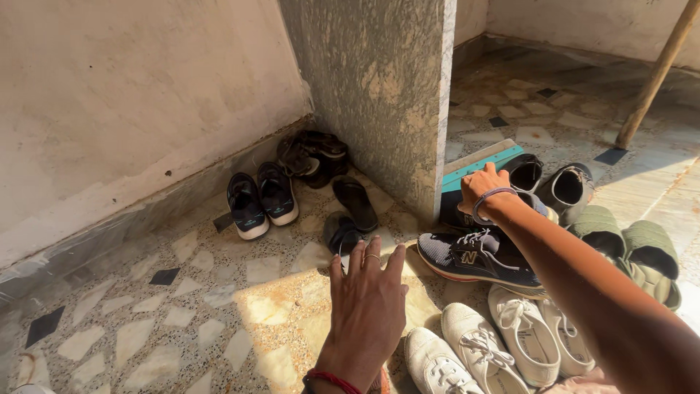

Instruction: The person cleans a pair of white sneakers using a small brush. They scrub the laces and upper mesh of one shoe, then repeat the process on the second shoe. After cleaning, they place the shoes back with other footwear on the floor.

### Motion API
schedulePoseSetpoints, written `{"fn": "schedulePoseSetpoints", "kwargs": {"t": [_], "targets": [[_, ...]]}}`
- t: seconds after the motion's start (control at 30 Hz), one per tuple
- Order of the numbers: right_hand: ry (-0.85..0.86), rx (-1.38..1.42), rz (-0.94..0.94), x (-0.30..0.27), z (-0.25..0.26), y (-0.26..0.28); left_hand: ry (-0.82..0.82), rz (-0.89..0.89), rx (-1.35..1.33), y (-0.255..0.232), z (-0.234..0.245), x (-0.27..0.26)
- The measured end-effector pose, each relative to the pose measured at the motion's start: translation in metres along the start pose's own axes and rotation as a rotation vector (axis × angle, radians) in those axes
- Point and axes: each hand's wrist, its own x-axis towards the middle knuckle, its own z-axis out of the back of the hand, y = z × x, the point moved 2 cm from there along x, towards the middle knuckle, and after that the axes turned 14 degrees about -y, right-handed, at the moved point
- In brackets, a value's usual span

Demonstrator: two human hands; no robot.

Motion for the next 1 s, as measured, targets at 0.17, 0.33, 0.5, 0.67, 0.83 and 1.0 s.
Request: {"fn": "schedulePoseSetpoints", "kwargs": {"t": [0.17, 0.33, 0.5, 0.67, 0.83, 1.0], "targets": [[0.16, -0.176, 0.04, 0.024, -0.051, 0.028, -0.028, -0.029, -0.054, 0.003, -0.025, 0.032], [0.17, -0.218, -0.017, 0.037, -0.114, 0.02, -0.091, -0.081, -0.062, 0.014, -0.05, 0.052], [0.187, -0.216, -0.082, 0.051, -0.144, 0.012, -0.175, -0.099, -0.126, 0.026, -0.068, 0.06], [0.204, -0.208, -0.12, 0.056, -0.15, 0.009, -0.262, -0.164, -0.114, 0.022, -0.083, 0.073], [0.254, -0.174, -0.163, 0.075, -0.094, 0.004, -0.254, -0.163, -0.104, 0.007, -0.076, 0.08], [0.164, 0.184, -0.329, 0.085, 0.015, -0.051, -0.224, -0.173, -0.042, -0.011, -0.05, 0.088]]}}
